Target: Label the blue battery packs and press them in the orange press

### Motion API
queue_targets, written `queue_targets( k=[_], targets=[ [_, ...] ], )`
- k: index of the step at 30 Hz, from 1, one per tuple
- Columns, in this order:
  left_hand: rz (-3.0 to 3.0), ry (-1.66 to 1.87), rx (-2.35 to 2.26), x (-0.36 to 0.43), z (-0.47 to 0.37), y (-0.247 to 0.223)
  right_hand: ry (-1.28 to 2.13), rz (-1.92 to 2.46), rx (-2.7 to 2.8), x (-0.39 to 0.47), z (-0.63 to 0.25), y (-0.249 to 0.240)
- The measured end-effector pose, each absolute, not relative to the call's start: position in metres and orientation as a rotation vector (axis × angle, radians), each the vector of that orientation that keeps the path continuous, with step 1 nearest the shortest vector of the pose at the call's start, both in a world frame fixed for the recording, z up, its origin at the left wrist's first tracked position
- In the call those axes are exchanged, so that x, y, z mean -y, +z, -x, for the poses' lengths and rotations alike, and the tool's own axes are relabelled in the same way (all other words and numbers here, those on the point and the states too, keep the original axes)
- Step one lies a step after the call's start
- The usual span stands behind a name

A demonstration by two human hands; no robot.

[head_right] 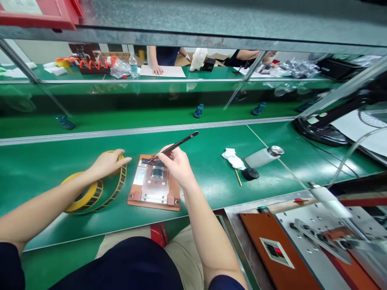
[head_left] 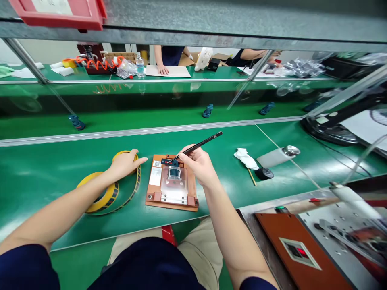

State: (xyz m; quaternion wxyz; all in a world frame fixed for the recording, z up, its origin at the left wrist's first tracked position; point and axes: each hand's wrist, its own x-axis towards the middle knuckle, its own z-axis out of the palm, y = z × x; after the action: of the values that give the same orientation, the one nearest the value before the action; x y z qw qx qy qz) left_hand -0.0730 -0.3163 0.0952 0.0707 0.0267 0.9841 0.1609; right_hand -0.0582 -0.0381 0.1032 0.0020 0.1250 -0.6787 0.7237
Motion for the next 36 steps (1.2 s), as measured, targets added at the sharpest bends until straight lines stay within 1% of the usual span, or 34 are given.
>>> queue_targets(
  k=[3,6,8,10,12,14,16,20,36],
  targets=[
    [-0.122,0.273,-2.894,0.316,0.077,0.097,2.329,-0.384,2.171,0.019,0.057,0.095],
    [-0.100,0.059,-2.951,0.315,0.064,0.114,2.405,-0.373,2.179,0.011,0.057,0.082],
    [-0.154,0.169,-3.080,0.310,0.045,0.124,2.437,-0.355,2.176,0.009,0.057,0.075],
    [-0.412,0.462,-3.175,0.298,0.022,0.124,2.455,-0.344,2.174,0.009,0.058,0.070],
    [-0.816,0.744,-3.134,0.282,-0.003,0.114,2.459,-0.360,2.179,0.009,0.058,0.068],
    [-1.163,0.847,-3.005,0.265,-0.024,0.096,2.443,-0.392,2.197,0.009,0.058,0.068],
    [-1.325,0.809,-2.937,0.251,-0.039,0.078,2.423,-0.412,2.214,0.010,0.058,0.068],
    [-1.312,0.729,-2.985,0.241,-0.051,0.058,2.411,-0.388,2.221,0.009,0.057,0.068],
    [-1.279,0.721,-3.035,0.241,-0.053,0.057,2.415,-0.400,2.233,0.008,0.056,0.067]
  ],
)
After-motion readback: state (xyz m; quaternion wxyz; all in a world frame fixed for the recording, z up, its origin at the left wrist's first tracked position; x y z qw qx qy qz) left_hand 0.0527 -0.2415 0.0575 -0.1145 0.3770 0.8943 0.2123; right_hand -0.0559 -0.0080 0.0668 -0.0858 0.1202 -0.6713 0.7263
